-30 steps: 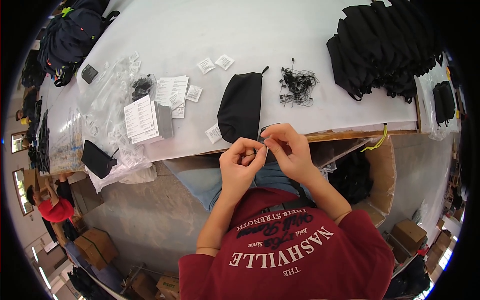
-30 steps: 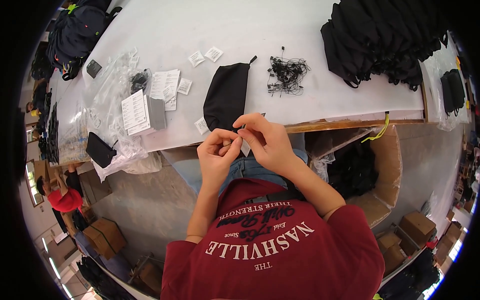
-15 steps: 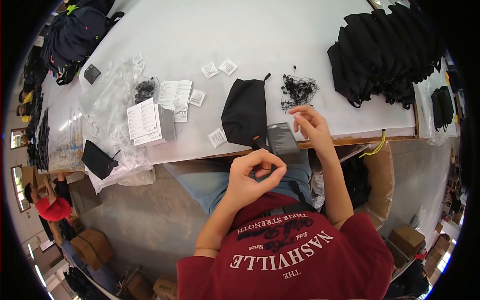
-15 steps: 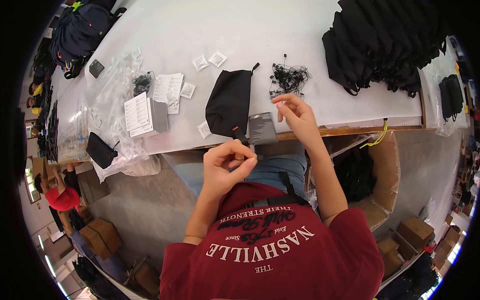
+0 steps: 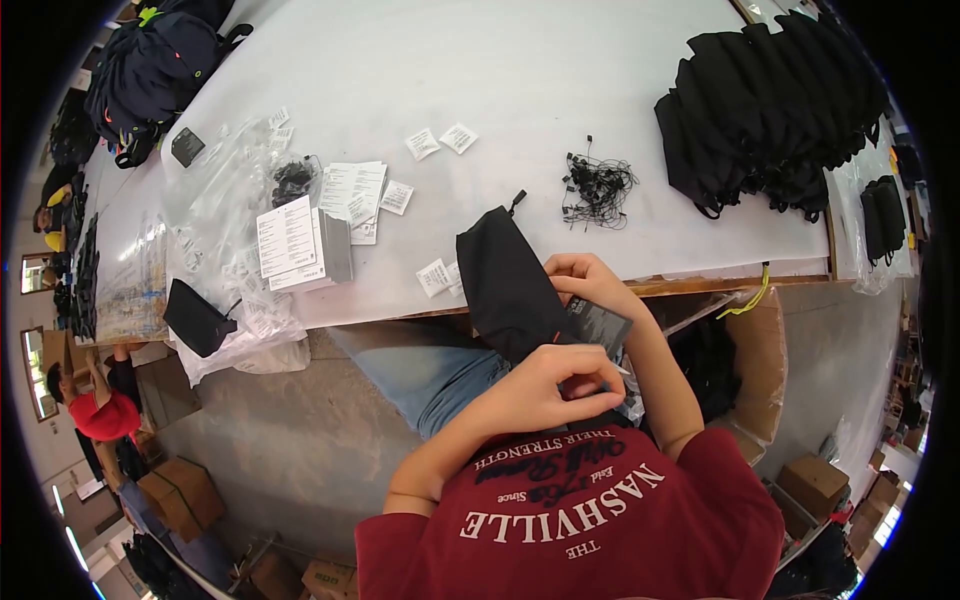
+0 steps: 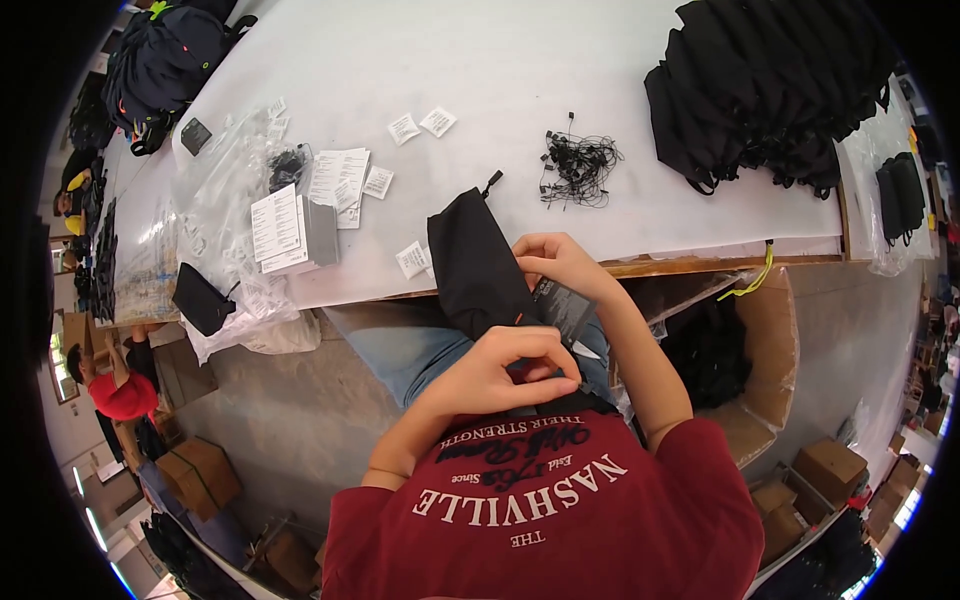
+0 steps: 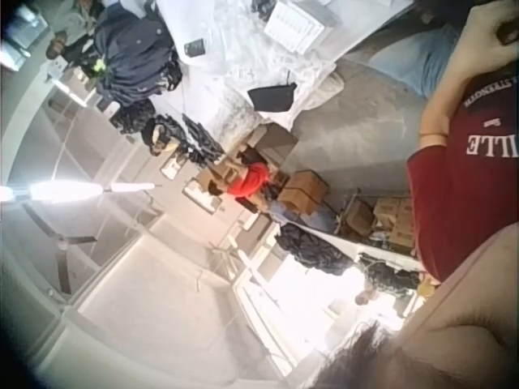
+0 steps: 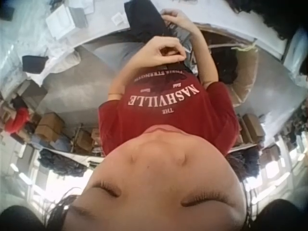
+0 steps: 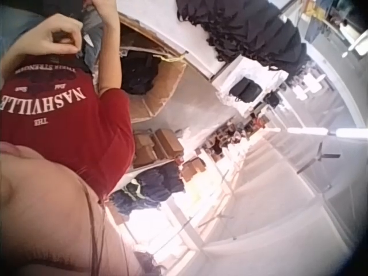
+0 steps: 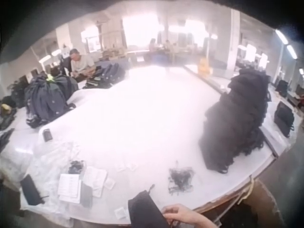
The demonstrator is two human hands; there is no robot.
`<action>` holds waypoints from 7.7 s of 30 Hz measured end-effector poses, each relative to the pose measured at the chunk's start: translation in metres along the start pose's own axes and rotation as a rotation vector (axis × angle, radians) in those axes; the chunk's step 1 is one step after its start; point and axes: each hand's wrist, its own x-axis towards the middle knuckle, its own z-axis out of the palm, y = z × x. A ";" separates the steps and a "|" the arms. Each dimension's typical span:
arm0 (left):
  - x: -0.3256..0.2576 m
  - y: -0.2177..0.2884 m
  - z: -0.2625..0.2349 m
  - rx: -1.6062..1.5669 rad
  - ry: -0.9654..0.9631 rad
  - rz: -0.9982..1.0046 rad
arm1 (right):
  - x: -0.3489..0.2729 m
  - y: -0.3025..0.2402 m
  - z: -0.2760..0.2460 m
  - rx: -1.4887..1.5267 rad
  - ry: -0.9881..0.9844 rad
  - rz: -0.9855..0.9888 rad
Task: Insert warranty/instruction cards and packets into black fabric pouches.
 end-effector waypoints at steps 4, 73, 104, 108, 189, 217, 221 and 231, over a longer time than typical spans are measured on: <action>-0.001 -0.005 -0.031 0.575 0.627 0.334 | -0.027 -0.056 0.026 -0.317 0.166 -0.164; -0.134 -0.040 -0.076 0.513 0.337 -0.722 | -0.102 -0.025 -0.005 -0.570 0.030 0.188; -0.094 0.005 -0.060 0.424 0.097 -0.450 | 0.032 -0.009 0.060 0.661 0.772 -0.131; -0.090 0.004 -0.058 0.396 0.107 -0.343 | 0.032 -0.003 0.059 0.673 0.581 0.041; -0.061 0.004 -0.097 0.861 1.137 0.290 | -0.015 -0.114 0.085 -1.385 0.115 -0.707; -0.048 -0.014 -0.045 -0.698 0.919 0.069 | 0.036 -0.117 0.095 -0.379 0.432 -0.691; -0.049 -0.011 -0.046 -0.699 0.880 0.028 | 0.036 -0.112 0.095 -0.317 0.510 -0.703; -0.043 -0.007 -0.039 -0.756 0.918 0.087 | 0.024 -0.119 0.096 -0.457 0.489 -0.825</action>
